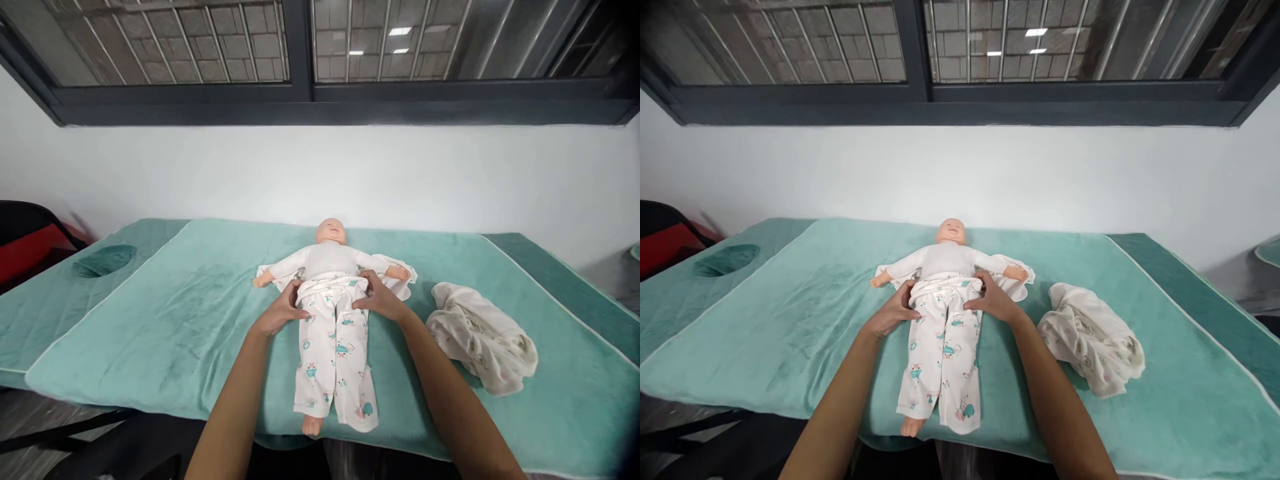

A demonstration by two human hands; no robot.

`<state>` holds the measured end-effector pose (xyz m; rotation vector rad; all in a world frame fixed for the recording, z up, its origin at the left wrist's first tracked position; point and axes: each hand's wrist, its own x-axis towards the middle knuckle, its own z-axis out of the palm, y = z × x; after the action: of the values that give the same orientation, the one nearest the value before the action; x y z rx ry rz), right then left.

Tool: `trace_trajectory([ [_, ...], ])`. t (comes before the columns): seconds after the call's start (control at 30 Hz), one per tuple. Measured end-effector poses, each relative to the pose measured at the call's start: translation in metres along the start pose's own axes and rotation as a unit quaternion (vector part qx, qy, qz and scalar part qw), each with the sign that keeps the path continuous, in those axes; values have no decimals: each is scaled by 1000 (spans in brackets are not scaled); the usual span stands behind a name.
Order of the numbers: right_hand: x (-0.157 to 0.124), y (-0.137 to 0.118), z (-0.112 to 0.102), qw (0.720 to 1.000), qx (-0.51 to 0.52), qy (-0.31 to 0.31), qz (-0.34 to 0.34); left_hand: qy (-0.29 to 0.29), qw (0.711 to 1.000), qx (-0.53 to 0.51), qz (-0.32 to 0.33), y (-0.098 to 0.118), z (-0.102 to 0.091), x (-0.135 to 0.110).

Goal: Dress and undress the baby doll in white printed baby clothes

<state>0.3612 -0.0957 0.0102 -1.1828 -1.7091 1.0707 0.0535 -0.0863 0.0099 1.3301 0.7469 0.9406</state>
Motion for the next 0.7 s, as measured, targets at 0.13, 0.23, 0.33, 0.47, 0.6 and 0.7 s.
trace_trajectory([
  [0.13, -2, -9, 17, 994, -89, 62, -9, 69, 996, 59, 14, -13, 1, -1],
  [0.23, -8, -11, 31, 989, -46, 142, -3, 133, 989, 51, 30, -26, 7, -9],
  [0.33, -15, -9, 34, 989, 2, 145, 40, 154, 987, 38, 11, -29, 15, -22],
  [0.47, -32, -6, 26, 1000, -5, 24, -6, 61, 998, 24, -14, -15, 23, -44],
  [0.6, -53, -5, 25, 995, -43, -19, -92, 62, 985, 163, 16, -8, 33, -63],
  [0.7, -64, -1, 29, 997, -38, 37, -52, 143, 949, 279, 34, -19, 48, -72],
])
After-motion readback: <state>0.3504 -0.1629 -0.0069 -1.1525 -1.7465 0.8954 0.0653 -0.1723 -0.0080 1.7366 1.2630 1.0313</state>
